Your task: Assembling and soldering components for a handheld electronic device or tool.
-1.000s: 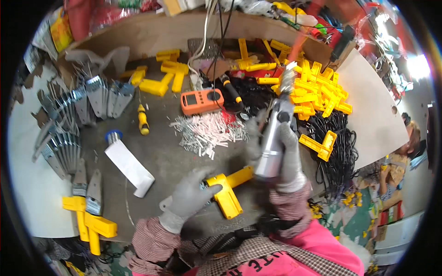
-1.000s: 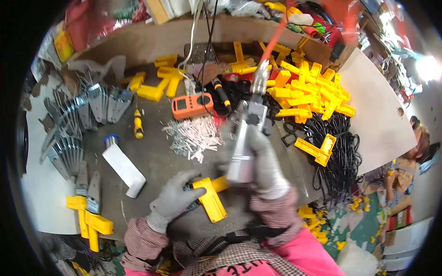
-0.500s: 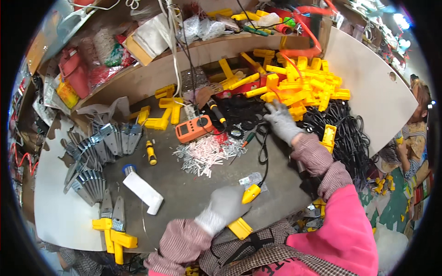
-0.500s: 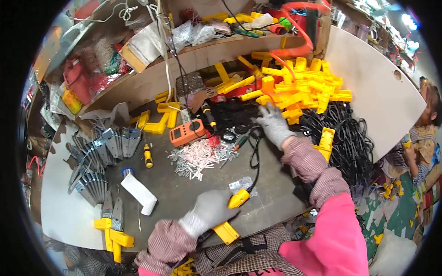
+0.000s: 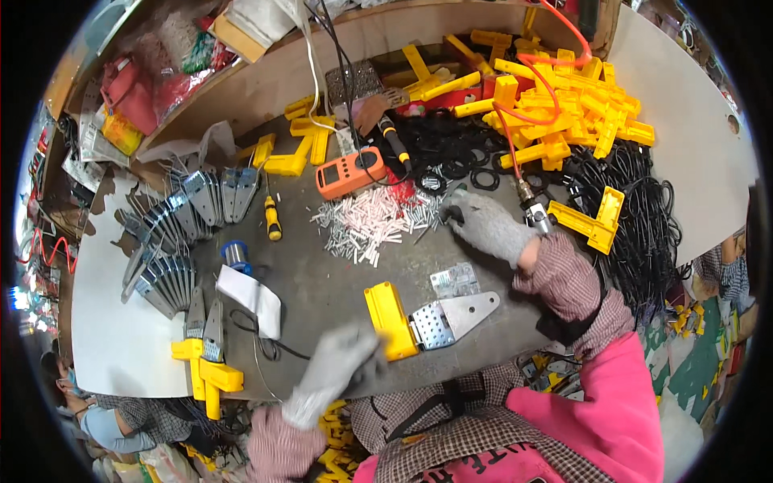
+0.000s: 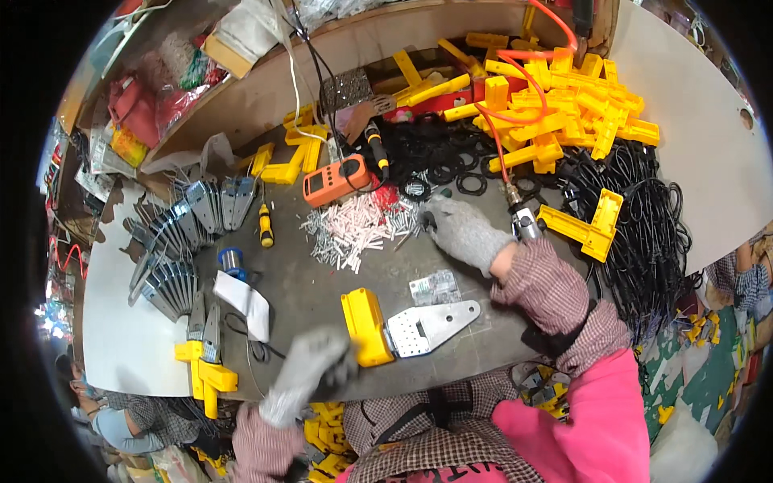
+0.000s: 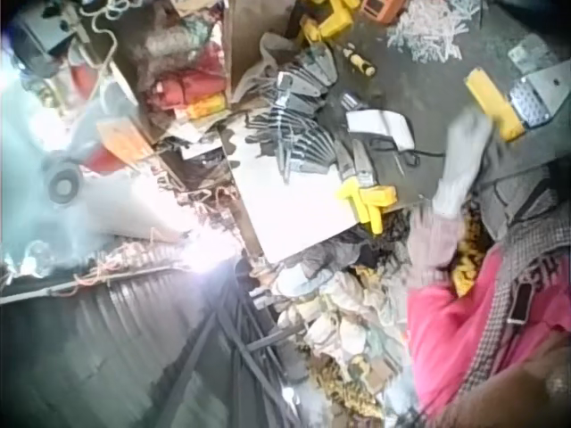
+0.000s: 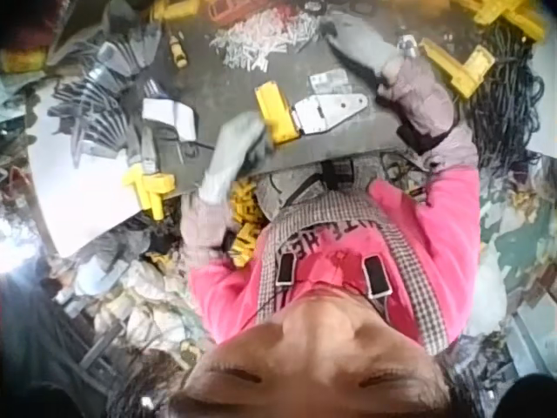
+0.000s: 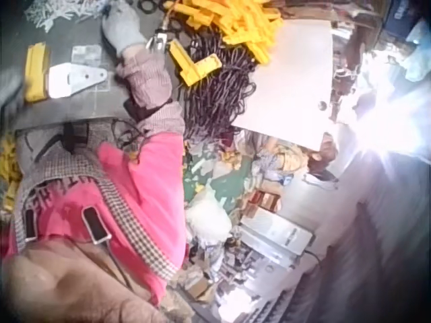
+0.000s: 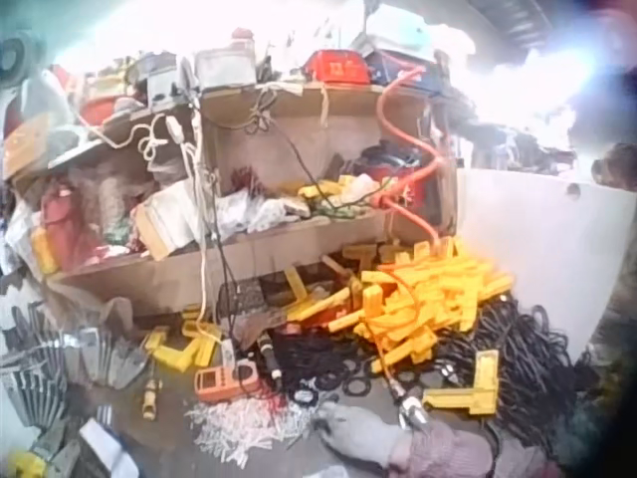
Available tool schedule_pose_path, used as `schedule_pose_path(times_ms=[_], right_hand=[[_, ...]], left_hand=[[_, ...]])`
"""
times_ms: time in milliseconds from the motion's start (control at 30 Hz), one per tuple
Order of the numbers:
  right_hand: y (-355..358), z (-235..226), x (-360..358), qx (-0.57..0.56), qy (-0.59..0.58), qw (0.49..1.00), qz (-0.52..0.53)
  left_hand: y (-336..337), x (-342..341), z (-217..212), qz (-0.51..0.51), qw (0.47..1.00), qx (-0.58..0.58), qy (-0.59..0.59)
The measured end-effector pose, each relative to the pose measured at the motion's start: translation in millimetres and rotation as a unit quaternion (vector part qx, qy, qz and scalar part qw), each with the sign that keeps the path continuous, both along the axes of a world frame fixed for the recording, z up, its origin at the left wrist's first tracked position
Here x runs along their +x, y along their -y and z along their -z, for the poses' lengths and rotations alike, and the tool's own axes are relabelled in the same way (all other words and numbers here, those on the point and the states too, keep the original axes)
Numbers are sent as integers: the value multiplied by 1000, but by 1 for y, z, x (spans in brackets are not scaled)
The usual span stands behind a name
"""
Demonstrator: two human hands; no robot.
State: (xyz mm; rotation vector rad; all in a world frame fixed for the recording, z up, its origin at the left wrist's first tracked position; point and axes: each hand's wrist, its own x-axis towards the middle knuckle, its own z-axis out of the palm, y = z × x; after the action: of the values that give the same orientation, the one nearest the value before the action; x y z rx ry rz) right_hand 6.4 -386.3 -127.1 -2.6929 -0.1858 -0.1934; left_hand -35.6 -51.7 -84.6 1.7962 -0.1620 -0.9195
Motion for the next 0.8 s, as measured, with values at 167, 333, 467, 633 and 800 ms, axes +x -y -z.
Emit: schedule_pose_path(times_ms=[167, 333, 467, 633, 800], right_hand=[[-25, 14, 16, -84, 50, 993, -59], [-29, 25, 25, -138, 7, 986, -90], [-20, 27, 23, -154, 117, 967, -166], [-9, 11, 17, -96, 79, 984, -127], [-32, -44, -56, 244, 41, 964, -100]], left_hand=[[93, 121, 41, 116, 748, 267, 596], [112, 134, 47, 213, 711, 347, 574], [124, 143, 35, 270, 699, 370, 549], [114, 143, 25, 210, 779, 301, 509], [85, 99, 5, 128, 937, 64, 317]])
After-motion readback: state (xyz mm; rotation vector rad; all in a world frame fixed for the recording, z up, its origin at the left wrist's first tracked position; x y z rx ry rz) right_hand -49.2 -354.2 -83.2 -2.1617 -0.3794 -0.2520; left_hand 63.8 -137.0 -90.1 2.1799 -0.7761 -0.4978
